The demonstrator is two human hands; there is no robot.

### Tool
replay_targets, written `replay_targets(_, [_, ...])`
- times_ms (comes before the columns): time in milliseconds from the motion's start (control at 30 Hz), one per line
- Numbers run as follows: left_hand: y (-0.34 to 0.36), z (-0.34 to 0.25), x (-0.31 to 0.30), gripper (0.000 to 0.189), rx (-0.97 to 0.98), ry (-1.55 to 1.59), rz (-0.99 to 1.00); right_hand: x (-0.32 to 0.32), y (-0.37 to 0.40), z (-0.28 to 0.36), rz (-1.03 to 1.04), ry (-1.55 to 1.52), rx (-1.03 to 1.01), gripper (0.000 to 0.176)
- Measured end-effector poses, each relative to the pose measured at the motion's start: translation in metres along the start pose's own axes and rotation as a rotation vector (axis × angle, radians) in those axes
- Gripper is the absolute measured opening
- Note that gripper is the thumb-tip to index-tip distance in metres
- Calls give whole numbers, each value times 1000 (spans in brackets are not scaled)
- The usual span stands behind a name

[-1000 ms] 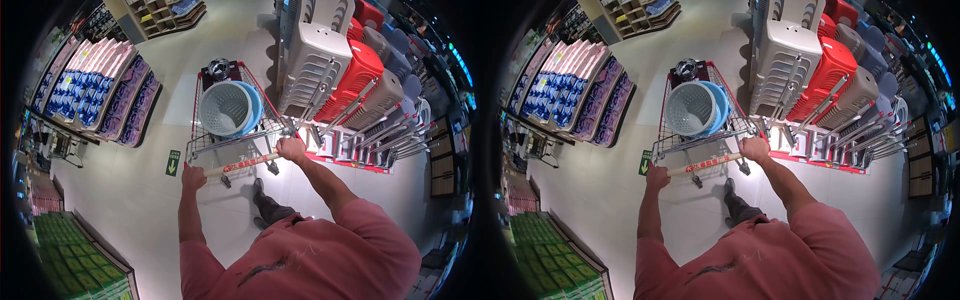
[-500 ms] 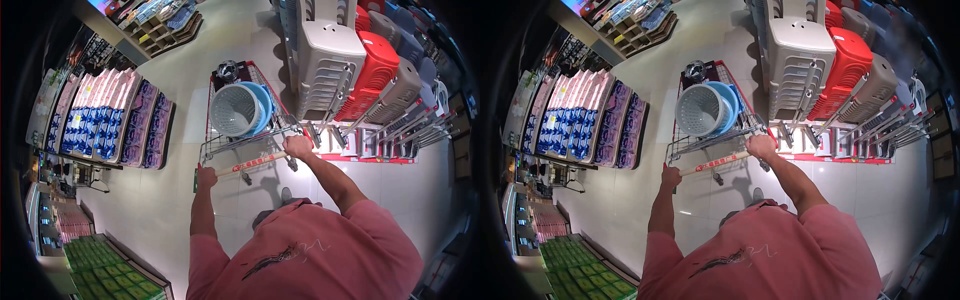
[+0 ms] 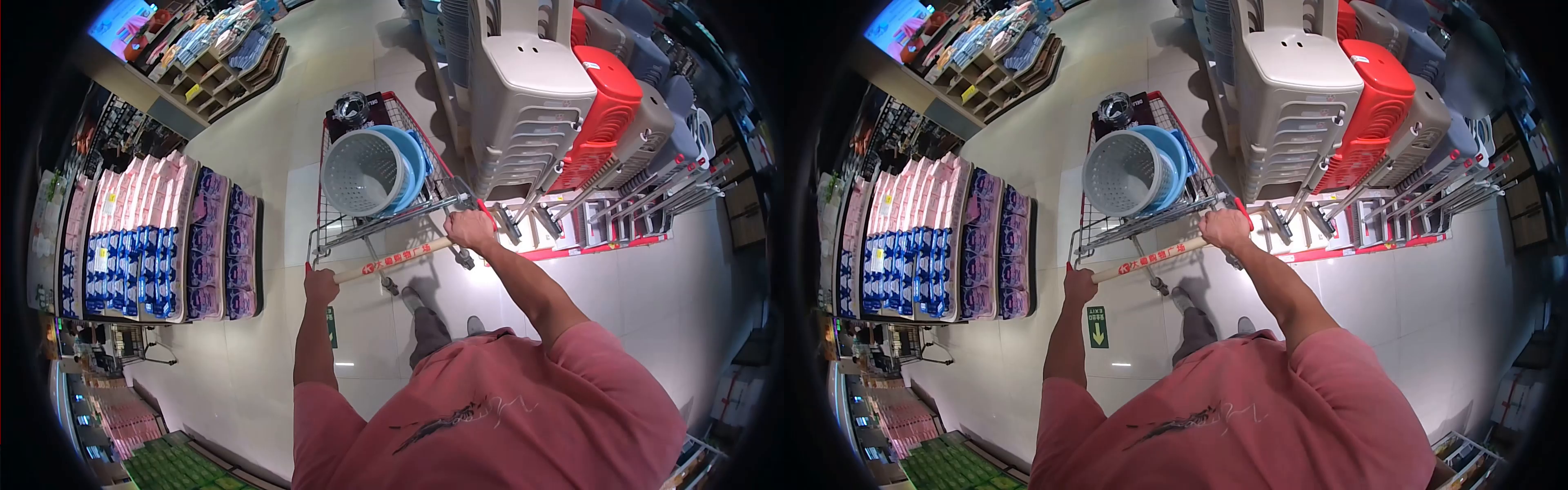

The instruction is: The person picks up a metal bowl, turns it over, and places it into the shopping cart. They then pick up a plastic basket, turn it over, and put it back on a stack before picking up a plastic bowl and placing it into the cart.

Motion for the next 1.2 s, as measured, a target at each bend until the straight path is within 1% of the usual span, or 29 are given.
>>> replay_targets(67, [-25, 9, -11, 11, -23, -7, -10, -1, -18, 9, -38, -16, 18, 43])
replay_targets(200, [-77, 34, -23, 10, 24, -1, -23, 5, -57, 19, -104, 31, 128, 44])
replay_targets(233, [-91, 45, -17, 9, 25, 1, -15, 15, -75, 23, -100, 58, 158, 45])
replay_targets(267, [-104, 52, -18, 8, 37, -6, -27, 19, -87, 22, -86, 28, 176, 50])
replay_targets(300, [-115, 58, -21, 8, 48, -9, -34, 17, -96, 24, -96, 27, 186, 50])
replay_targets(400, [-145, 72, -26, 7, 69, 12, -73, 17, -121, 30, -38, 27, 243, 56])
replay_targets(500, [-175, 87, -25, 6, 82, -4, -65, 18, -150, 36, -17, 15, 252, 55])
replay_targets(667, [-222, 108, -31, 6, 144, -7, -120, 3, -183, 48, 0, -20, 308, 50])
replay_targets(700, [-231, 114, -28, 6, 137, -9, -98, 10, -196, 50, 26, -41, 323, 49])
replay_targets(767, [-248, 117, -38, 6, 142, 4, -94, 8, -211, 51, 7, -56, 340, 48])
replay_targets(867, [-273, 123, -57, 7, 178, -53, -113, 3, -237, 55, -85, -38, 315, 47])
replay_targets(967, [-300, 130, -68, 7, 205, -109, -131, 7, -272, 57, -82, -22, 308, 48])
replay_targets(1067, [-335, 145, -69, 6, 175, -42, -141, -3, -304, 63, -90, -30, 327, 48])
replay_targets(1200, [-376, 155, -78, 5, 126, -51, -102, -2, -351, 63, -55, -53, 338, 49])
Point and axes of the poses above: each hand's wrist, its own y-axis away from the middle knuckle, its own x-axis out of the palm, z = x × y, the point moved 5 cm from there along -y, towards the middle knuckle, and after that the axes turned 7 degrees about x, right-handed, at the moved point
